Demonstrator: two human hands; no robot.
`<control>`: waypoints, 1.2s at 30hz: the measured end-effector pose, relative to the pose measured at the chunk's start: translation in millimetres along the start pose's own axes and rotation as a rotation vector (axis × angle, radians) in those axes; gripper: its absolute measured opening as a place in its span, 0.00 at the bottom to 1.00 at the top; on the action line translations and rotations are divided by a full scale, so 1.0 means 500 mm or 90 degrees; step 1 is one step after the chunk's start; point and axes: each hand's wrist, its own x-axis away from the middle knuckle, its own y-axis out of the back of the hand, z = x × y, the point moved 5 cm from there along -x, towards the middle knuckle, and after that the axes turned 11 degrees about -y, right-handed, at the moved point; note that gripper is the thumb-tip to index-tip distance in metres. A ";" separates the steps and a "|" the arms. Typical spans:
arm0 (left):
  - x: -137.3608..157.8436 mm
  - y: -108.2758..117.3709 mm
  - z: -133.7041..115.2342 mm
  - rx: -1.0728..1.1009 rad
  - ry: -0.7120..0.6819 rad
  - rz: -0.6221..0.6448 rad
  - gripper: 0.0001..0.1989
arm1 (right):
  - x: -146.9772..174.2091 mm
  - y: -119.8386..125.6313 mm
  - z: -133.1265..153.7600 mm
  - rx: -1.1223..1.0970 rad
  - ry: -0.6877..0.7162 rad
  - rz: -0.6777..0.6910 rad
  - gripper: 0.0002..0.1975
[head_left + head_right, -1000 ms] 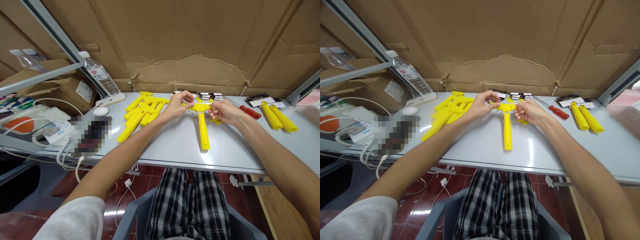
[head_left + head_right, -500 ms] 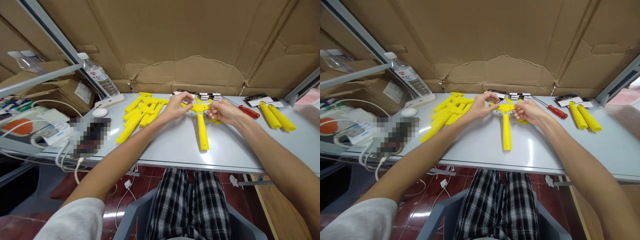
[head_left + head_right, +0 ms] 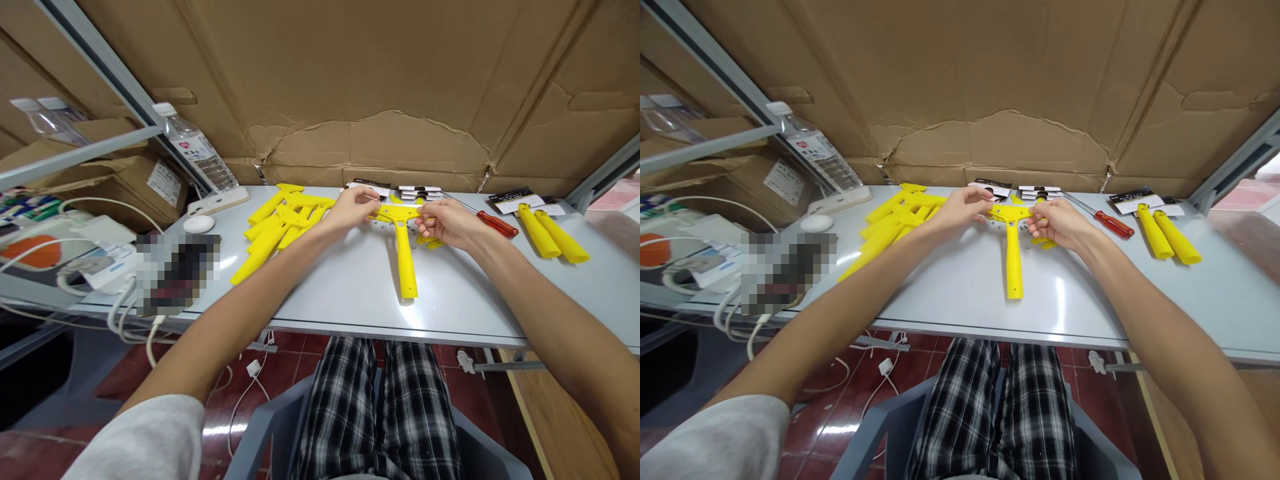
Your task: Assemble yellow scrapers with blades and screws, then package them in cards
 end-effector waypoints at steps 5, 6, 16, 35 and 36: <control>0.019 -0.031 0.018 0.180 0.178 0.052 0.08 | 0.002 -0.003 0.002 -0.009 0.004 0.003 0.03; 0.021 -0.034 0.017 0.184 0.184 0.051 0.08 | 0.003 -0.003 0.002 -0.009 0.006 0.004 0.03; 0.025 -0.033 0.014 0.162 0.197 0.016 0.08 | -0.003 0.000 -0.003 0.001 0.009 0.005 0.02; 0.027 -0.028 0.005 0.062 0.186 -0.021 0.10 | 0.005 -0.019 -0.005 0.015 0.014 0.010 0.06; 0.026 -0.026 0.006 0.048 0.179 -0.024 0.11 | 0.004 -0.018 -0.005 0.017 0.014 0.009 0.06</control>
